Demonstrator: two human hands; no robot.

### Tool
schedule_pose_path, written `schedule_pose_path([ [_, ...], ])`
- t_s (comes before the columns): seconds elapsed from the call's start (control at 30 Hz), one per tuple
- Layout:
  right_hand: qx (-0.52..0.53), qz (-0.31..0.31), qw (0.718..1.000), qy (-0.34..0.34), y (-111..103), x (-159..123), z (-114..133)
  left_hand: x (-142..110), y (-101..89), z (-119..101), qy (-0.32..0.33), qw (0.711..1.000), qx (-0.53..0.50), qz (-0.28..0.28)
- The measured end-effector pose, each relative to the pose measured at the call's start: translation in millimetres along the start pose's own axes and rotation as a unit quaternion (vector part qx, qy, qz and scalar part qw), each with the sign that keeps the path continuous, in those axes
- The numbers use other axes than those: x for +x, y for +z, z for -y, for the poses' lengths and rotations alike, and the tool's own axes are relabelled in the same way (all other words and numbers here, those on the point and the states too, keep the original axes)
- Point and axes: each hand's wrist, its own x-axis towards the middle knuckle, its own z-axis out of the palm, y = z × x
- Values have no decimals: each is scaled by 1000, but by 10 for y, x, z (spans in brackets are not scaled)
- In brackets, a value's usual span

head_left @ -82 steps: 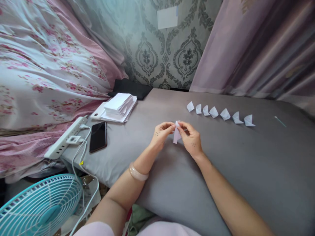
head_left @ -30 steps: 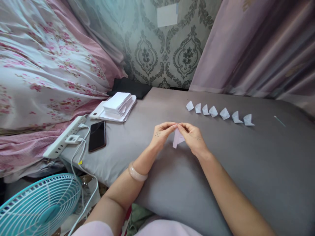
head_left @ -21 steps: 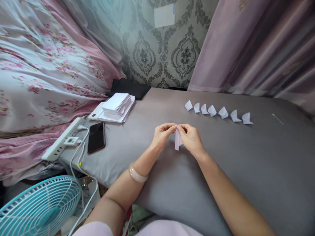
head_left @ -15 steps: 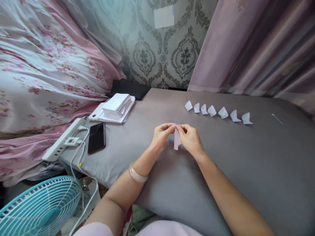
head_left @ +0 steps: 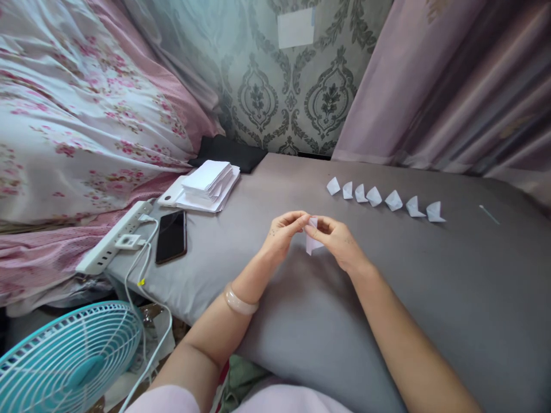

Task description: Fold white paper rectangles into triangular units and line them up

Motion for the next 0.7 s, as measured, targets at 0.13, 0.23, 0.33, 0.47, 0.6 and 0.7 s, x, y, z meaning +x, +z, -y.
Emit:
schedule_pose_path([
  [0.13,2,-5,1000,20,31,-18,-23,-10,17,15,15,1000,12,-4],
  [0.23,13,-43,999,26,51,-6,-63,-4,17,24,8,1000,18,-16],
  [0.33,31,-58,998,19,65,7,-97,-9,14,18,1,1000,18,-7],
  [0.47,14,-57,998,-2,57,12,-101,-23,5,-7,-4,1000,23,-11],
  [0.6,24,-61,997,-34,39,18,-63,-20,-8,-24,-6,999,42,-27],
  [0.7,32,-57,997,-35,50,13,-46,-14,-14,-23,-12,999,39,-22],
])
